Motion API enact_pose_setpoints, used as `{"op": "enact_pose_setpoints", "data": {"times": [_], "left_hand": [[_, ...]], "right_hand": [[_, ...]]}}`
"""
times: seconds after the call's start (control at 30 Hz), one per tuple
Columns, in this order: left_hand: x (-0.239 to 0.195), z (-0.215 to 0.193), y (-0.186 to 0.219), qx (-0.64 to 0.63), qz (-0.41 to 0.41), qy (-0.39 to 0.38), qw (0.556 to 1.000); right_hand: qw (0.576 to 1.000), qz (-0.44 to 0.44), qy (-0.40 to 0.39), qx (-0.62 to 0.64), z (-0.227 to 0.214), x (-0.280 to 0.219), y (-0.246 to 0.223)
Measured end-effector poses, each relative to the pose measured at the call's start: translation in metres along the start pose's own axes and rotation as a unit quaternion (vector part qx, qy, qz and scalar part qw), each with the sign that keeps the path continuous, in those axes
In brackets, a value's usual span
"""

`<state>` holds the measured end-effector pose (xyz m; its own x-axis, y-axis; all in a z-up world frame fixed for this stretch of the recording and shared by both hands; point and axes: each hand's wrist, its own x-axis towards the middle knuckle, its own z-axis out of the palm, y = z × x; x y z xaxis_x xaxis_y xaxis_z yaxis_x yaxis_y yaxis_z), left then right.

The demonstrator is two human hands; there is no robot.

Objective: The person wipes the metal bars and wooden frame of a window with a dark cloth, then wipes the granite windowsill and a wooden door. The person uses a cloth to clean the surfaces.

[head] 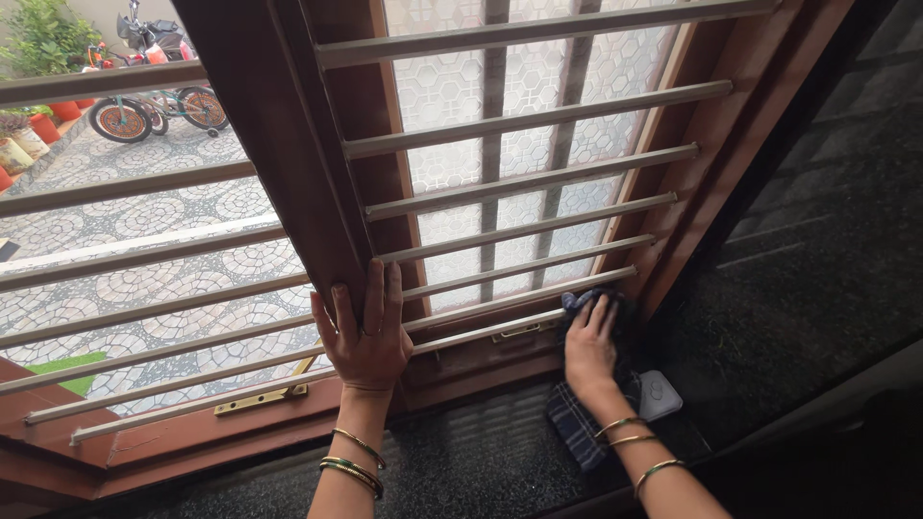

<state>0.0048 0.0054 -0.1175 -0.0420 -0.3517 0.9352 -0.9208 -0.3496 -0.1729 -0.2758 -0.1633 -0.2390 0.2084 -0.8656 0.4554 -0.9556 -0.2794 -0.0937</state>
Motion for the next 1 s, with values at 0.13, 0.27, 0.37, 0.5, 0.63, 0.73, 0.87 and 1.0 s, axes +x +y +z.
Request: {"op": "enact_pose_setpoints", "data": {"times": [0.13,0.27,0.37,0.5,0.63,0.73,0.87,1.0], "left_hand": [[0.003,-0.003,0.000,0.005,-0.002,-0.011,1.000],[0.008,-0.010,0.002,0.010,-0.009,-0.033,0.999],[0.012,-0.020,0.004,-0.042,-0.024,-0.076,0.996],[0.012,-0.040,0.011,-0.054,-0.052,-0.118,0.990],[-0.017,-0.064,0.039,-0.132,-0.094,-0.147,0.976],[-0.053,-0.081,0.064,-0.169,-0.107,-0.199,0.960],[-0.107,-0.105,0.083,-0.263,-0.206,-0.342,0.878],[-0.160,-0.144,0.066,-0.305,-0.390,-0.386,0.778]], "right_hand": [[0.985,-0.120,-0.120,0.005,0.003,-0.067,-0.068],[0.929,-0.253,-0.252,0.093,-0.023,-0.131,-0.099],[0.883,-0.188,-0.276,0.330,-0.042,-0.116,-0.078],[0.941,-0.055,-0.053,0.329,-0.054,-0.066,-0.038],[0.987,-0.068,-0.091,0.113,-0.050,-0.087,-0.029],[0.976,-0.120,-0.170,0.065,-0.042,-0.139,-0.051],[0.941,-0.243,-0.197,0.129,-0.035,-0.193,-0.083],[0.889,-0.242,-0.285,0.264,-0.032,-0.201,-0.098]]}}
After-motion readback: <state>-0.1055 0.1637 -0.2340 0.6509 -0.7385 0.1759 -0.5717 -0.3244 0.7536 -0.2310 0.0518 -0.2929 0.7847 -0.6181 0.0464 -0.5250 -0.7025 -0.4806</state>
